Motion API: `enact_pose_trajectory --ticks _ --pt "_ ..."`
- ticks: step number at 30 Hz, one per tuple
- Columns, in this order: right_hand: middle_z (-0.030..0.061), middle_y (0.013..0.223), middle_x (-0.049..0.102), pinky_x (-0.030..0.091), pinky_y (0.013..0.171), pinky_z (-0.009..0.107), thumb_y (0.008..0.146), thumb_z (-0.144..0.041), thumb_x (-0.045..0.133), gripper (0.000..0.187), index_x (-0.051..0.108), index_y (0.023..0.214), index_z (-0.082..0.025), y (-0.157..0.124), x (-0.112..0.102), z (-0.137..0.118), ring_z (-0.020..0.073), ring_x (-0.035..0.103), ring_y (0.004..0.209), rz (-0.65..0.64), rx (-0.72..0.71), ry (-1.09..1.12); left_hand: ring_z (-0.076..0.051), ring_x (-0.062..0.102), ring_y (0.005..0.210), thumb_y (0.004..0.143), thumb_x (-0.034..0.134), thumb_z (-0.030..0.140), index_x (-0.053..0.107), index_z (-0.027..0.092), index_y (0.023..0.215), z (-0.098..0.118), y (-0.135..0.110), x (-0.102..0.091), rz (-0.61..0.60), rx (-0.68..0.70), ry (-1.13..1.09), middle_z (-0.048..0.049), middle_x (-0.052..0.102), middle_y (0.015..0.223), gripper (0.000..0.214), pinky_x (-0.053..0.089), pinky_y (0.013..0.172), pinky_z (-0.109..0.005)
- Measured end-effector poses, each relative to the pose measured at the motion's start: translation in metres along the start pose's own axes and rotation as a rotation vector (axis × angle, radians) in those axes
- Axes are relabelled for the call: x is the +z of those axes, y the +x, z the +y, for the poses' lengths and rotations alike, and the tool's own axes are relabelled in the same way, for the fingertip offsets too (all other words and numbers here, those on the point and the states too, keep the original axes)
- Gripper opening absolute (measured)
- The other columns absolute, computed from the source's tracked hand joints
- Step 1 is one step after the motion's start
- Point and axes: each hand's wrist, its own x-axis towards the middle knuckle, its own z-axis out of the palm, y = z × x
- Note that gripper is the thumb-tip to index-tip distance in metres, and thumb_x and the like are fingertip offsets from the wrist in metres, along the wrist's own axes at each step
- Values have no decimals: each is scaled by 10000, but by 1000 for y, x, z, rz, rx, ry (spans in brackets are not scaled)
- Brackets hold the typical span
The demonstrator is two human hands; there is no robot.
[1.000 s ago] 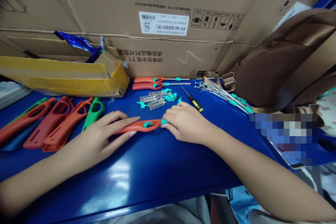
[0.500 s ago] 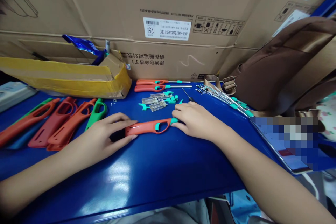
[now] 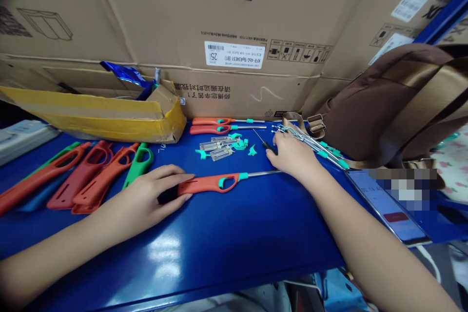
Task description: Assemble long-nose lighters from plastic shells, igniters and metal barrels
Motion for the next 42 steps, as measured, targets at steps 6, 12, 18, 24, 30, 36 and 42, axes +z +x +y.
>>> enact_pose_trajectory --ticks 6,12,18,24,30,36,42 --pt "97 904 745 405 625 342 920 -393 556 195 621 915 -209 0 -6 1 293 694 824 -90 -30 42 -254 667 1054 969 635 246 695 156 1238 1 0 2 -55 -38 -16 -101 667 1140 289 570 964 -422" --pt "91 981 720 422 674 324 1041 -380 369 262 544 1118 -202 -26 -23 -55 244 678 829 97 -176 224 -251 688 994 958 662 248 681 151 1264 8 -1 2 -110 -110 -85 -101 658 1134 321 577 938 -417" --pt "108 1131 714 462 796 347 1034 -350 427 201 557 1085 -205 -33 -15 -125 287 682 1014 -10 -483 358 -221 694 971 950 621 199 697 162 1219 16 -4 3 -89 -98 -116 -96 657 1137 282 581 914 -355" --pt "134 1093 718 462 779 349 1027 -330 440 181 556 1021 -192 -13 -9 -155 280 679 957 -26 -509 406 -239 690 984 955 612 191 712 153 1165 18 -5 2 -90 -85 -134 -98 673 1069 236 586 902 -369" --pt "90 1031 712 462 803 350 977 -330 504 129 559 973 -214 -16 -6 -149 244 651 926 11 -486 595 -243 682 1039 970 607 192 694 157 1196 19 -7 3 -74 -76 -162 -108 665 1130 245 573 956 -382" --pt "-35 641 502 320 502 258 910 -490 599 300 655 944 -197 -25 -18 -109 129 434 551 -74 -220 1100 -227 687 1034 976 629 241 670 125 1265 18 -5 8 -59 -47 -208 -112 671 1149 314 578 970 -367" --pt "-71 642 400 190 420 209 650 -435 858 368 622 788 -187 -25 -18 -78 59 290 490 -218 88 1804 -248 652 1149 991 616 293 683 147 1277 27 -2 8 27 -18 -287 -119 700 1212 328 519 1078 -424"
